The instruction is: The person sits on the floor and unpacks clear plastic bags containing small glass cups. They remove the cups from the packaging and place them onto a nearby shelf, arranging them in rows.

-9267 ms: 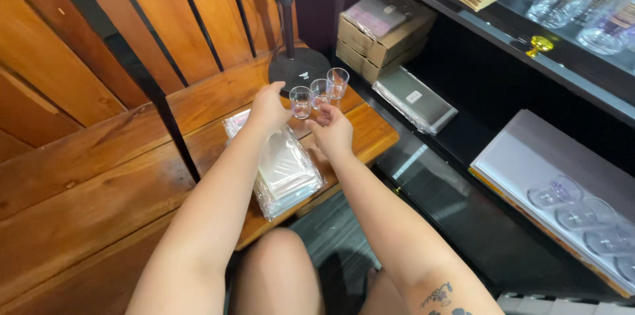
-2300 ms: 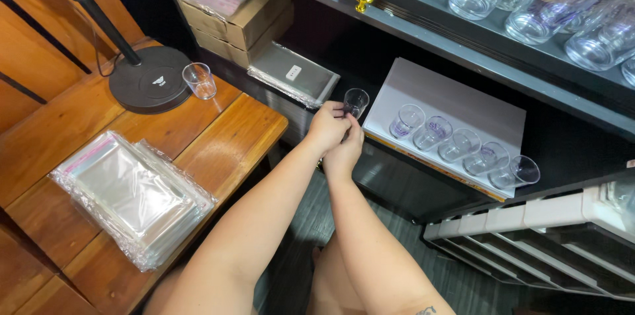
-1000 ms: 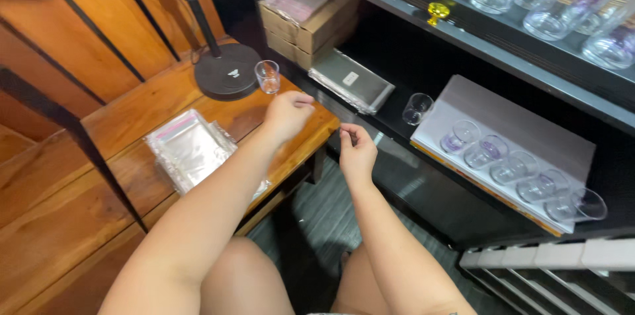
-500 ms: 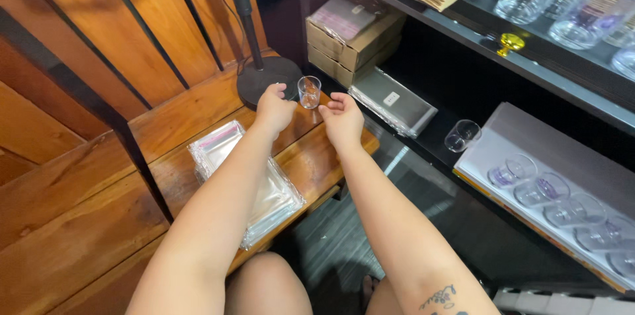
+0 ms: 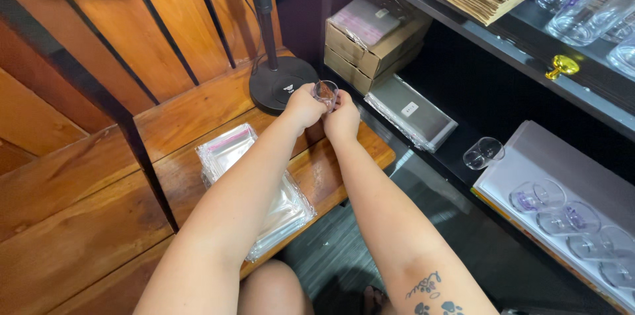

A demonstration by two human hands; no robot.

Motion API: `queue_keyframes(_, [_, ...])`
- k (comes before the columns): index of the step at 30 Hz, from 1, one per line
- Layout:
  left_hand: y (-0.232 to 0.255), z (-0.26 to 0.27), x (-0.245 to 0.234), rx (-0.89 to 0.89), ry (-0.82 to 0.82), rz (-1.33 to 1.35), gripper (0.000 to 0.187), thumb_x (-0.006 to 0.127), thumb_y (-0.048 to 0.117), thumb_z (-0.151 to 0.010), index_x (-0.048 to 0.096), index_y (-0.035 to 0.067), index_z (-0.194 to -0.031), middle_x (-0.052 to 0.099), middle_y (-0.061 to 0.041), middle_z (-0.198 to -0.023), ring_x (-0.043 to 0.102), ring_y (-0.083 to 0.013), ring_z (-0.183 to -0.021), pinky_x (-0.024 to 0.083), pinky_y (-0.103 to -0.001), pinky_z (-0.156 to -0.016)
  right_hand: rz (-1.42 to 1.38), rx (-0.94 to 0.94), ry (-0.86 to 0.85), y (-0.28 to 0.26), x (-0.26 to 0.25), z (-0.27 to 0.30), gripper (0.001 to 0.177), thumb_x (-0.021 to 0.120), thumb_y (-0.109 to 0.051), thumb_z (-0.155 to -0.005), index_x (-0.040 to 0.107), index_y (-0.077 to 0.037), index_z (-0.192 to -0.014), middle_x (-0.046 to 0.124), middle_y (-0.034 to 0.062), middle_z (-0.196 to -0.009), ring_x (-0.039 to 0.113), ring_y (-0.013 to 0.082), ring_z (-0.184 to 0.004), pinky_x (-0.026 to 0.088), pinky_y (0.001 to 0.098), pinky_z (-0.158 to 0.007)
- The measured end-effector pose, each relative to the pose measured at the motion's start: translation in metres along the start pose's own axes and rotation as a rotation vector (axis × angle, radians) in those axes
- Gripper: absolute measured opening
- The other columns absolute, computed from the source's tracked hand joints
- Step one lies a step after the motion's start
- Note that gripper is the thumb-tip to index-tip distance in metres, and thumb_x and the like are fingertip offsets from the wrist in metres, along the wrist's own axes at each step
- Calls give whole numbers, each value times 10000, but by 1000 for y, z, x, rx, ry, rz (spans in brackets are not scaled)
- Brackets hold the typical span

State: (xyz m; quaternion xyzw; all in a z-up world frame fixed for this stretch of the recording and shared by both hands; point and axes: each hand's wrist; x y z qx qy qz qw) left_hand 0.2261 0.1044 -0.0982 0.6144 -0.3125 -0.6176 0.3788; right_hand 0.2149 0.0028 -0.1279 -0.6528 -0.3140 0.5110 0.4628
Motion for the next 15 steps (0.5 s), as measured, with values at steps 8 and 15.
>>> queue_keyframes(8, [8, 19, 13, 5, -15, 174, 640, 738, 108, -689, 681, 132, -1327, 739, 4, -1193, 679, -129, -1180, 543, -332, -1031, 15, -43, 62, -14, -30, 32, 517, 836, -274, -790, 682, -202, -1278, 765, -17, -1145, 726, 154, -1112, 570, 329, -1010])
queue_keyframes(15, [60, 99, 40, 66, -11, 362, 603, 690, 27, -786, 620, -13, -1384, 706, -191, -1276, 674, -219, -1174, 567, -355, -1012, -23, -96, 242, -22, -103, 94, 495, 810, -274, -783, 702, -134, -1245, 737, 98, -1109, 709, 289, -1129, 554, 433, -1033])
Point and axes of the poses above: each hand's wrist, its own z-axis away from the middle knuckle, its own x-axis out of the palm, y = z × x
